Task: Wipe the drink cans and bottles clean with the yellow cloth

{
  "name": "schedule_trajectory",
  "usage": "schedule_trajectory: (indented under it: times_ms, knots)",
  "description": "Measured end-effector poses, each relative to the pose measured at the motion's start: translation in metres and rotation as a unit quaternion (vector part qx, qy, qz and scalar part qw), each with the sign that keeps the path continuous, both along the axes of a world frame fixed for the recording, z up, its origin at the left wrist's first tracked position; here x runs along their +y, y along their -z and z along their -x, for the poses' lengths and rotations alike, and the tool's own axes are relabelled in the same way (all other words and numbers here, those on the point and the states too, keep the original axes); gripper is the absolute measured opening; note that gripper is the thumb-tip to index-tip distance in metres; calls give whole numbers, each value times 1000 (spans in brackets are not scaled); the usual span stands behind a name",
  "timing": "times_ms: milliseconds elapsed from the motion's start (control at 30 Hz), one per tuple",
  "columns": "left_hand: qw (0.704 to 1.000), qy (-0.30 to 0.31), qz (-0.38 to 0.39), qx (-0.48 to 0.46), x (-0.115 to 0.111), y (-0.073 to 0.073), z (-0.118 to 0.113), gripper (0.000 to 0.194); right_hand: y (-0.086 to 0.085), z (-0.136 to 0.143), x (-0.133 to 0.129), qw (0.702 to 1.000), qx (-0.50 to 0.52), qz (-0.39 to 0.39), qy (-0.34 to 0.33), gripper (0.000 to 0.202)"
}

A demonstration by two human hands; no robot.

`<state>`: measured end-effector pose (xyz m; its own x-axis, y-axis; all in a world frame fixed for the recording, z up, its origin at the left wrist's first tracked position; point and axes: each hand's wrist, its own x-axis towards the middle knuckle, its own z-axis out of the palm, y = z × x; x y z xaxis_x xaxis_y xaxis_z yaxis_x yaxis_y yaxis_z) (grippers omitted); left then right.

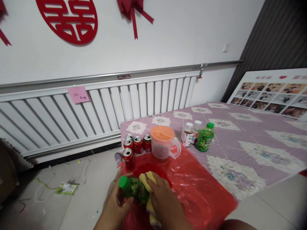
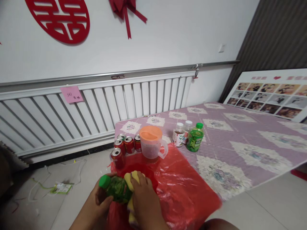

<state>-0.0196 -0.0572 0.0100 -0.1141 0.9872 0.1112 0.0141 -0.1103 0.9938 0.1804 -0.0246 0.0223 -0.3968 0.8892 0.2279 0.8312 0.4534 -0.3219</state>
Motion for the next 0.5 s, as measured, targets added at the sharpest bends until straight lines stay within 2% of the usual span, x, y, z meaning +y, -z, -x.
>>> schedule_trajectory:
  times_ms: [133, 200, 267, 367, 500]
  knots:
    - [1000, 1, 22, 1, -1, 0, -3, 63, -24, 8, -10, 989, 66, -111, -67, 62]
    - [999, -8, 33, -2, -2, -3, -3, 63, -27, 10, -12, 986, 79, -122, -78, 62]
    - [1000, -7, 26, -12, -3, -7, -3, 61, -22, 10, -10, 992, 65, -90, -59, 62]
    - [999, 9, 27, -25, -6, -12, 0, 61, -2, 8, -4, 999, 15, -23, -17, 61]
    - [999, -3, 44, -19, -10, -2, -4, 67, 18, 8, -3, 999, -21, -36, 11, 66]
